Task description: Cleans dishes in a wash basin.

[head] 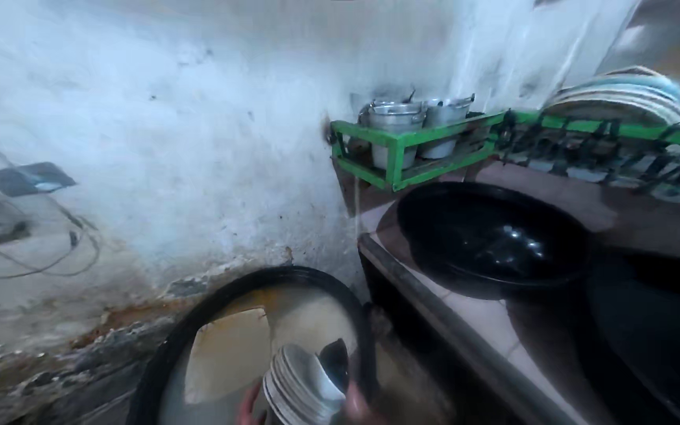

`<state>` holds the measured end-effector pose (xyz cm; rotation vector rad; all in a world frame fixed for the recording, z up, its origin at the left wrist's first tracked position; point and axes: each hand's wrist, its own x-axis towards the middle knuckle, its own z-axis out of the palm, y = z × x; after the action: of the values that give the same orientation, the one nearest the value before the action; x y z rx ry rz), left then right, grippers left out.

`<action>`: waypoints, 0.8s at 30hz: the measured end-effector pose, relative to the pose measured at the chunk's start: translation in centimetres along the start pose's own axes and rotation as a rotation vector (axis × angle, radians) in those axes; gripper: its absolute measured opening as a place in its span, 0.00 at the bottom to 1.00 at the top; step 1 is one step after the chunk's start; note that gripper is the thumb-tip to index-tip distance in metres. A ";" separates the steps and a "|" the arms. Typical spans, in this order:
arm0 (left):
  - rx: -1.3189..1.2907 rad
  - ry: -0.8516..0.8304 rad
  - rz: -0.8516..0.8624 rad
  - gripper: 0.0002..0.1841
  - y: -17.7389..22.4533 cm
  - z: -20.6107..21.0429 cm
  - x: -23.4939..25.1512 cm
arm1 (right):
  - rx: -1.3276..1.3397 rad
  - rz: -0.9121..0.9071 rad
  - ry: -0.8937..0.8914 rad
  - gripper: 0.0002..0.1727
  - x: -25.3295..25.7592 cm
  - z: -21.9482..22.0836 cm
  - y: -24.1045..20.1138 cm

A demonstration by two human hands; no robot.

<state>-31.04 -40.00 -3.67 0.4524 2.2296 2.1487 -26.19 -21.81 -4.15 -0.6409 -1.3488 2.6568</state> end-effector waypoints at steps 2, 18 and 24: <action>0.075 -0.056 0.097 0.50 0.9 0.4 1.5 | -0.028 0.021 -0.031 0.26 0.1 0.1 0.1; 0.257 -0.069 -0.046 0.33 3.6 1.7 4.5 | -0.027 0.120 -0.011 0.27 0.6 0.6 -0.2; 0.373 -0.088 -0.090 0.34 3.4 0.5 6.1 | -0.038 0.102 -0.084 0.26 1.2 0.5 0.3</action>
<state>-36.07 -38.18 0.82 0.4317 2.5480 1.6374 -27.45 -22.04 -4.55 -0.6258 -1.4276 2.7737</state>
